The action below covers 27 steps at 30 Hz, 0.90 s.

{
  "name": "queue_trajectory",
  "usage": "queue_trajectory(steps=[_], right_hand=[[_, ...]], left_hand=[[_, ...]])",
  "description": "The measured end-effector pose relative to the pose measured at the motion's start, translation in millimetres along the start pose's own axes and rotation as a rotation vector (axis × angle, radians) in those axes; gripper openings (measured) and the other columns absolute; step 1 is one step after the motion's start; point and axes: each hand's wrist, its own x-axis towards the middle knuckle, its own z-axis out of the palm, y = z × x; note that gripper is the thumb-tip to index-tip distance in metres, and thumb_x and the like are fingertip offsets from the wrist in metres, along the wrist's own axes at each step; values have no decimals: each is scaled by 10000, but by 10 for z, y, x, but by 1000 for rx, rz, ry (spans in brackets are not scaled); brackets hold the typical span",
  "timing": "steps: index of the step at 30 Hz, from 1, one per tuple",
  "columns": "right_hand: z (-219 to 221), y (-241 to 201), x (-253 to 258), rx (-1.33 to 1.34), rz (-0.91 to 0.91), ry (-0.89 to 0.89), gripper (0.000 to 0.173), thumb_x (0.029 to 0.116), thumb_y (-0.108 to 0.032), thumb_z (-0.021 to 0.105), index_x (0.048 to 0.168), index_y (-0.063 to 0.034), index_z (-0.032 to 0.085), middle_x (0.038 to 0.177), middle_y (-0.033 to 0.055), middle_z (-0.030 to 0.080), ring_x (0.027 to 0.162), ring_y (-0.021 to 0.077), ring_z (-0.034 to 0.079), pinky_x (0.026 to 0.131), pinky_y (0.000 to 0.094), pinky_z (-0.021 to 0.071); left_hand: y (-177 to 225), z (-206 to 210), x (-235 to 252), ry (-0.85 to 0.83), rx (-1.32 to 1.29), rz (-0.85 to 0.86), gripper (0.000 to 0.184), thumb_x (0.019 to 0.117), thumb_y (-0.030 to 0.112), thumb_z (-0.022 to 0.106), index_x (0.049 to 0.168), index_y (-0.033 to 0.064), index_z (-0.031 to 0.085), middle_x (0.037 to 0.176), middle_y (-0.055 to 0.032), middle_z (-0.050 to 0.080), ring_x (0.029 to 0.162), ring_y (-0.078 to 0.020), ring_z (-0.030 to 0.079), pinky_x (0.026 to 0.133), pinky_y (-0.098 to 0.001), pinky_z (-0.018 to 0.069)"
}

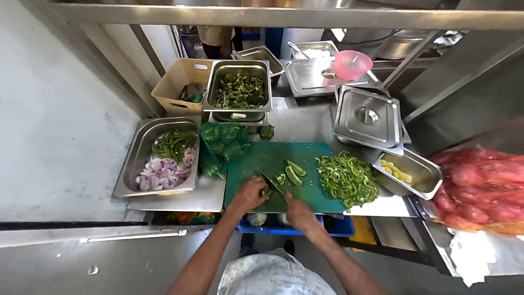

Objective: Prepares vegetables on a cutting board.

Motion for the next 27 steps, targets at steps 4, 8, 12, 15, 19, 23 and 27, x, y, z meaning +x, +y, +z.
queue_trajectory(steps=[4,8,12,15,19,23,27], right_hand=[[-204,29,-179,-58,0,35,597,1008,-93,493,1574,-182,327,1177,235,682,1109,431,677,909,586,553],[-229,-92,-398,-168,-1,34,594,1025,-44,440,1583,-226,348,1147,223,696,1084,431,686,874,564,566],[64,-109,-75,-99,-16,9,591,1033,-44,441,1585,-215,320,1174,227,687,1091,429,688,887,581,569],[36,-1,62,-24,-64,-13,568,1064,-163,456,1605,-222,295,1214,227,674,1126,422,672,936,594,545],[-130,13,-128,-21,-23,7,548,1049,-157,474,1575,-184,324,1198,226,677,1128,418,671,941,586,542],[-196,-77,-433,-96,-19,-33,563,1020,-90,478,1560,-180,346,1169,236,680,1106,433,675,913,588,548],[116,-107,-229,-42,-42,-72,627,1016,-121,511,1600,-178,289,1224,232,668,1136,432,665,930,605,544]], left_hand=[[-108,-38,-93,53,-2,-10,247,879,268,799,1097,157,763,1266,-17,666,1275,-187,574,1104,-380,485],[-144,-54,-127,44,2,4,227,907,229,772,1101,112,761,1168,-72,703,1166,-217,647,1048,-400,525],[-146,-85,-128,5,-23,14,169,919,179,764,1060,87,766,1138,-75,724,1138,-217,669,1047,-408,532],[-159,-87,-136,-1,-12,11,175,937,204,744,1067,91,772,1147,-72,725,1143,-211,668,1054,-400,525],[-117,-73,-160,-21,-19,-50,250,956,293,726,1113,103,765,1138,-75,727,1114,-208,680,1037,-406,534],[-73,-7,-180,9,-33,-61,256,948,293,735,1091,82,758,1079,-88,729,1018,-209,702,977,-400,563],[-101,6,-166,12,-37,-15,235,933,269,757,1039,59,756,1047,-91,732,988,-208,708,955,-393,574]])
